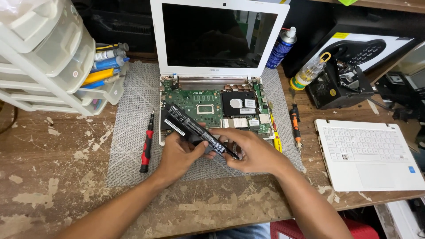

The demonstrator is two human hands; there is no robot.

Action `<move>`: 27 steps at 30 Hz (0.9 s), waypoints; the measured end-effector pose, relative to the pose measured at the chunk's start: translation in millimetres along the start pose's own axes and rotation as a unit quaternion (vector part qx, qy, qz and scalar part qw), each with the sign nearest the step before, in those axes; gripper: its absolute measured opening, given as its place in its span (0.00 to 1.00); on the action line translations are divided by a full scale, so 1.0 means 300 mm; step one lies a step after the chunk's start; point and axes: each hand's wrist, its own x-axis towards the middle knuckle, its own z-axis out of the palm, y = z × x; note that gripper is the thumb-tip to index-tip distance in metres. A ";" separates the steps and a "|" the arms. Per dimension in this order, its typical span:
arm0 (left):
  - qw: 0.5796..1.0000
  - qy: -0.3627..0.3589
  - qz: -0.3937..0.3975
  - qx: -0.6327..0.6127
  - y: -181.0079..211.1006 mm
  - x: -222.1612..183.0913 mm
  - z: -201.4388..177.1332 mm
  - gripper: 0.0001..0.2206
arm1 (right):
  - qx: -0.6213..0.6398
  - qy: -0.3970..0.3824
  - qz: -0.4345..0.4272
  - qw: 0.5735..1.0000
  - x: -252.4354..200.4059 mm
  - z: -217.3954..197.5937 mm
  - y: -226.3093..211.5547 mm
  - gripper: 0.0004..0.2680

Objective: Removing an internal laptop battery and cleaning it with a cloth

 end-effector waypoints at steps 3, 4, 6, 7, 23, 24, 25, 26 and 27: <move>1.000 0.001 0.000 -0.001 -0.006 0.000 -0.003 0.20 | 0.000 0.003 0.001 1.000 0.000 0.001 -0.007 0.25; 1.000 0.003 0.002 0.003 -0.007 0.003 -0.007 0.19 | -0.002 0.005 0.003 1.000 0.001 0.000 -0.011 0.25; 1.000 0.002 -0.002 -0.012 -0.021 0.003 -0.014 0.18 | -0.011 0.002 -0.003 1.000 -0.004 0.005 0.003 0.25; 1.000 0.002 -0.008 -0.027 -0.026 0.003 -0.019 0.17 | -0.020 -0.001 -0.009 1.000 -0.004 0.007 0.008 0.24; 0.989 0.071 -0.112 0.062 0.078 0.010 0.011 0.24 | -0.297 0.230 -0.240 0.895 0.466 -0.307 -0.106 0.13; 0.987 0.079 -0.129 0.058 0.082 0.010 0.011 0.24 | -0.369 0.263 -0.250 0.856 0.528 -0.363 -0.115 0.13; 0.984 0.087 -0.145 0.054 0.087 0.010 0.010 0.24 | -0.437 0.293 -0.258 0.810 0.590 -0.418 -0.125 0.13; 0.984 0.087 -0.143 0.056 0.073 0.010 0.004 0.24 | -0.437 0.295 -0.260 0.809 0.633 -0.452 -0.107 0.13; 0.989 0.078 -0.121 0.033 0.059 0.010 -0.002 0.24 | -0.510 0.286 -0.202 0.786 0.677 -0.485 -0.090 0.15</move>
